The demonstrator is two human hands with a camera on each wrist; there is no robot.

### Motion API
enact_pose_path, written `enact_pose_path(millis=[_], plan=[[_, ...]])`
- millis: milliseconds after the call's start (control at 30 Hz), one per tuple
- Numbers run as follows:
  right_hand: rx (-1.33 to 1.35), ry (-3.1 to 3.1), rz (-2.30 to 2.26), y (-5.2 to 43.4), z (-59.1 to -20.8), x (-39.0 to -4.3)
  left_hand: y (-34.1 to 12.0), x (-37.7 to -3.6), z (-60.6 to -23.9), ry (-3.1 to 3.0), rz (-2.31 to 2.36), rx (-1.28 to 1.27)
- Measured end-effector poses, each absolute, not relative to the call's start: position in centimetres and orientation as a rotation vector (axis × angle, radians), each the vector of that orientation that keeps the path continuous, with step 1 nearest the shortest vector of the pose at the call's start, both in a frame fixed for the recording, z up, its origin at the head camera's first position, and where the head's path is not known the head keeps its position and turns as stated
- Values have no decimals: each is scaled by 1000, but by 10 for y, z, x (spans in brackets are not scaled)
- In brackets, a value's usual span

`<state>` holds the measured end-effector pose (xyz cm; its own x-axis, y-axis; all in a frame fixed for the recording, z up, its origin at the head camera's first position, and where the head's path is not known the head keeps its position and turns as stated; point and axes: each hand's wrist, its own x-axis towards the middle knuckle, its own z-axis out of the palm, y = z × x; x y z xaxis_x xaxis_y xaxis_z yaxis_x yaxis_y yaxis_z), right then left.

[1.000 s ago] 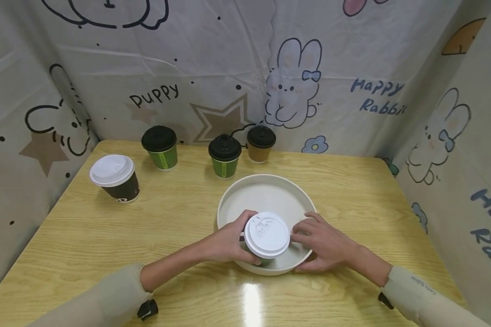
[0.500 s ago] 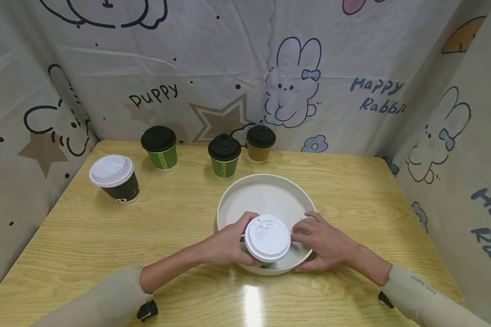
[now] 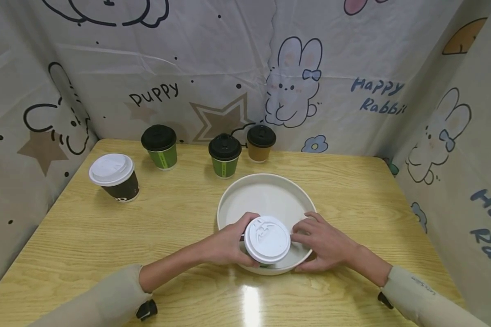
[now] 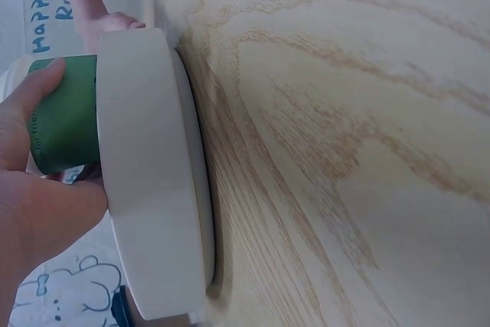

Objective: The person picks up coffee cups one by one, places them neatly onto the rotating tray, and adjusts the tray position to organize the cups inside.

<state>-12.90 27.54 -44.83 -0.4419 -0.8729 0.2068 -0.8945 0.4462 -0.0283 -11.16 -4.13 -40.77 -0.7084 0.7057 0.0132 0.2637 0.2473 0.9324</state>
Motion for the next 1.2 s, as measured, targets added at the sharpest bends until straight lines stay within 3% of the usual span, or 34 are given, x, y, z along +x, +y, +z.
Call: enact_pose_path(millis=[933,1200], plan=[[1552,-2521,208,274,-447,-129,-57,-115,-388,2172,1319,908],[1553,-2516,204,274,-447,-128,-67,-112,-371,2441,1193,1182]])
